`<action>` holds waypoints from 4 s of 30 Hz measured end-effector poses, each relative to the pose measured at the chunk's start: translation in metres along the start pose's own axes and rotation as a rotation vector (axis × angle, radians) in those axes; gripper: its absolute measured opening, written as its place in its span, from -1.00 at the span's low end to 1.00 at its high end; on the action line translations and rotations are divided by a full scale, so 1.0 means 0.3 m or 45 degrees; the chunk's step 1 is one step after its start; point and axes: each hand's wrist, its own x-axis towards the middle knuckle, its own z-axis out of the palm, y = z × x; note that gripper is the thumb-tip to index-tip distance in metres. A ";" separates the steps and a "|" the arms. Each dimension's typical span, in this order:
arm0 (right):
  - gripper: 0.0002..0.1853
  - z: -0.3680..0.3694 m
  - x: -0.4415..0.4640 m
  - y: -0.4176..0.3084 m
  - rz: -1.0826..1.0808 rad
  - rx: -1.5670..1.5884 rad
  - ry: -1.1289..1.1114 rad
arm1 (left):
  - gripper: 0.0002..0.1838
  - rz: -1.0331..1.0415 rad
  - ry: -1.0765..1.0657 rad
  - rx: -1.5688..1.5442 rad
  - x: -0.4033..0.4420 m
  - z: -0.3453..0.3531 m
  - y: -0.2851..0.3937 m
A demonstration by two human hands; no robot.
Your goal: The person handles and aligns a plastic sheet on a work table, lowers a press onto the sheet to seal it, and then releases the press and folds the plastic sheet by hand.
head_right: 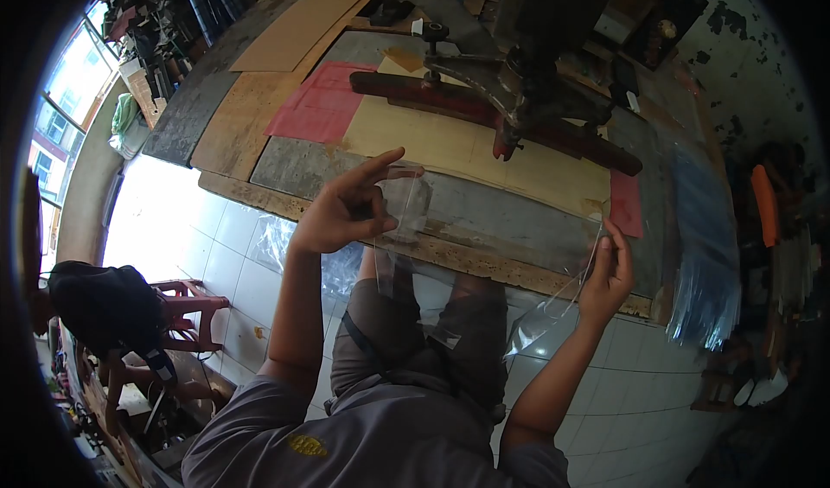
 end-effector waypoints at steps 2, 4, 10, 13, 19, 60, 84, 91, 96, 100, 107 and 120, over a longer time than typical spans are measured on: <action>-0.70 -0.006 -0.003 -0.006 0.079 0.041 -0.016 | 0.06 0.014 -0.008 0.050 0.001 0.003 0.013; -0.71 -0.005 -0.002 -0.006 0.053 0.034 -0.018 | 0.11 0.020 -0.004 0.110 0.002 0.004 0.018; -0.70 -0.010 0.000 0.013 0.113 0.066 -0.014 | 0.15 -0.002 0.045 0.313 0.001 0.022 0.026; -0.70 -0.009 0.002 0.018 0.129 0.072 -0.019 | 0.14 -0.010 0.048 0.336 0.002 0.022 0.031; -0.70 -0.009 0.002 0.003 0.153 0.066 -0.028 | 0.04 0.011 0.051 0.216 0.005 0.023 0.034; -0.69 -0.007 0.016 0.052 0.037 0.097 -0.025 | -0.70 0.828 -0.903 -1.857 -0.270 0.556 0.543; -0.66 -0.068 -0.154 -0.279 0.404 0.942 0.519 | -0.21 0.067 -0.035 0.794 -0.470 0.604 -0.037; -0.62 -0.103 -0.215 -0.313 0.370 1.015 0.521 | -0.17 0.391 0.035 0.612 -0.485 0.641 -0.037; -0.56 -0.132 -0.262 -0.302 0.146 0.874 0.494 | -0.22 0.570 0.115 0.203 -0.471 0.592 0.019; -0.34 -0.153 -0.291 -0.289 -0.390 0.874 0.200 | -0.50 0.158 0.080 -0.328 -0.430 0.474 0.148; 0.08 -0.183 -0.319 -0.248 -0.675 0.267 0.113 | -0.68 -0.039 -0.073 -0.870 -0.305 0.257 0.303; -0.41 -0.283 -0.378 -0.181 -0.850 0.199 0.439 | -0.54 -0.226 -0.533 -1.320 -0.408 0.210 0.254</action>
